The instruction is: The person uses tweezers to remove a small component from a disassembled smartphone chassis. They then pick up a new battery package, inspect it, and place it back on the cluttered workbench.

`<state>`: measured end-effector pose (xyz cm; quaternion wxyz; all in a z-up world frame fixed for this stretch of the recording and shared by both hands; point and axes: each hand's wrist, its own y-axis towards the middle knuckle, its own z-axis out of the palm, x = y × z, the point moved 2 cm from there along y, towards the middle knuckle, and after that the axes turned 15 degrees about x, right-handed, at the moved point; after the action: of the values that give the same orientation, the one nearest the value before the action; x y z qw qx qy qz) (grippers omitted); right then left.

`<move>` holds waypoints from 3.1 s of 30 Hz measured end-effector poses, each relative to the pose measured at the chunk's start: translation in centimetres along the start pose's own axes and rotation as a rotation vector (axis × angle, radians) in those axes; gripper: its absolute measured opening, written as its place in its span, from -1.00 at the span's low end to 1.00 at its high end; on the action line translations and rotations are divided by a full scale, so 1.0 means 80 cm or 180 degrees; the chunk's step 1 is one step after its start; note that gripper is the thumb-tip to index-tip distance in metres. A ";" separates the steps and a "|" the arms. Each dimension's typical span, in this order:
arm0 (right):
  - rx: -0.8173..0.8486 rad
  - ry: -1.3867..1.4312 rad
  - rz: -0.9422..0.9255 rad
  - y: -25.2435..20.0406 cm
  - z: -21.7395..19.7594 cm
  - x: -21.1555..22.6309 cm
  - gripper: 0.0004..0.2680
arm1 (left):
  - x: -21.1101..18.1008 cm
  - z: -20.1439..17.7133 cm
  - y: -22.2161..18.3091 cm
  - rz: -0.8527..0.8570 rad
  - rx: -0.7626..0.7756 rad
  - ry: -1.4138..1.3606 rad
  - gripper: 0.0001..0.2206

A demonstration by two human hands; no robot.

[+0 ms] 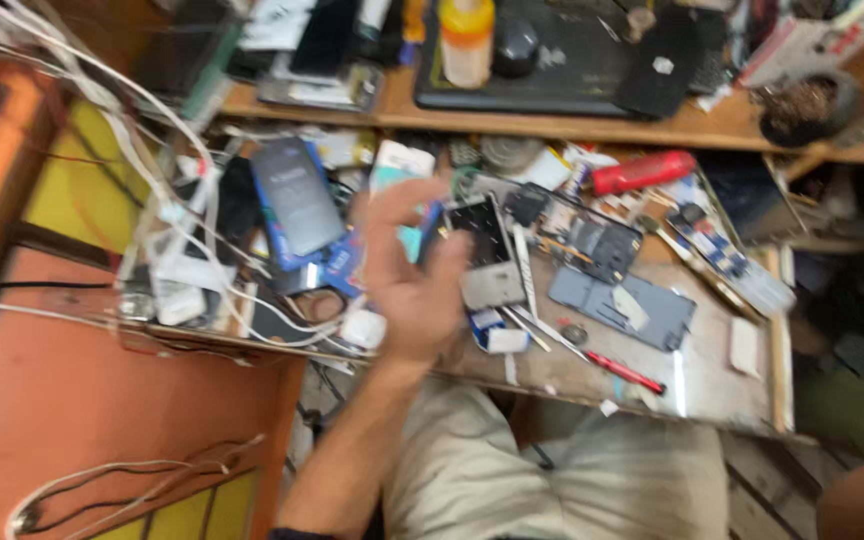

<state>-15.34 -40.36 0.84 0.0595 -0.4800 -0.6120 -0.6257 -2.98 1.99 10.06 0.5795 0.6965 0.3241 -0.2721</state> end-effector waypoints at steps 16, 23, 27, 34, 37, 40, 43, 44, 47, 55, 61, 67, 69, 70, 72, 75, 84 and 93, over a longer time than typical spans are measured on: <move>0.4220 0.0446 0.4179 -0.101 -0.225 -0.250 -0.62 | -0.073 -0.115 0.051 0.0375 0.0854 0.0160 -0.67; 0.4042 0.2760 0.4296 -0.074 -0.181 -0.207 -0.58 | -0.074 -0.118 0.045 0.0365 0.1000 0.0166 -0.66; 0.3591 0.2749 0.4391 -0.059 -0.147 -0.167 -0.60 | -0.082 -0.117 0.046 0.0320 0.1040 0.0146 -0.66; 0.3196 0.1055 0.4270 -0.026 -0.083 -0.148 -0.61 | -0.069 -0.119 0.053 0.0368 0.0967 0.0143 -0.64; 0.2915 0.0565 0.4394 -0.041 -0.078 -0.113 -0.61 | -0.080 -0.118 0.047 0.0205 0.1040 0.0069 -0.63; 0.2629 0.0322 0.4432 -0.064 -0.056 -0.092 -0.60 | -0.099 -0.135 0.048 0.0105 0.1142 0.0114 -0.62; 0.2229 0.0183 0.4283 -0.074 -0.057 -0.110 -0.59 | -0.107 -0.137 0.056 0.0158 0.1192 0.0109 -0.61; 0.2098 0.0090 0.4221 -0.070 -0.078 -0.116 -0.59 | -0.109 -0.130 0.054 0.0124 0.1159 0.0058 -0.60; 0.1556 -0.0094 0.3829 -0.095 -0.177 -0.131 -0.57 | -0.109 -0.113 0.044 0.0117 0.1064 -0.0105 -0.59; 0.0285 0.1019 0.1664 0.032 0.019 -0.096 -0.52 | -0.122 -0.108 0.050 0.0279 0.0479 -0.0228 -0.56; 0.0845 0.1471 0.0882 0.058 0.211 0.193 -0.47 | -0.069 0.032 -0.013 -0.1522 0.0119 -0.2260 -0.55; 0.2421 0.0528 -0.0187 0.014 0.294 0.253 -0.33 | -0.025 0.094 -0.058 -0.1189 0.0547 -0.3404 -0.30; 0.2291 0.0629 -0.0215 0.024 0.297 0.226 -0.30 | -0.032 0.103 -0.058 -0.0460 0.0713 -0.3089 -0.25; 0.2211 0.0668 -0.0245 0.035 0.297 0.207 -0.28 | -0.037 0.107 -0.055 -0.0079 0.0810 -0.2922 -0.21; 0.2145 0.0576 -0.0195 0.051 0.299 0.167 -0.27 | -0.037 0.119 -0.061 -0.1304 0.0925 -0.3448 -0.23; 0.1882 0.0349 -0.0090 0.087 0.302 0.096 -0.33 | -0.033 0.115 -0.079 -0.1722 0.1412 -0.3405 -0.26; 0.0837 0.1008 0.0556 0.064 0.254 0.043 -0.80 | 0.079 -0.030 -0.095 -0.1985 0.0026 -0.1596 -0.61; 0.0947 0.1278 0.0788 0.062 0.255 0.029 -0.90 | 0.126 -0.136 -0.031 -0.1405 -0.0072 0.1888 -0.72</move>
<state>-2.50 -23.58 1.63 0.3254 -0.4035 -0.6097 -0.5996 1.62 14.38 2.83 0.3954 0.6520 0.6233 -0.1733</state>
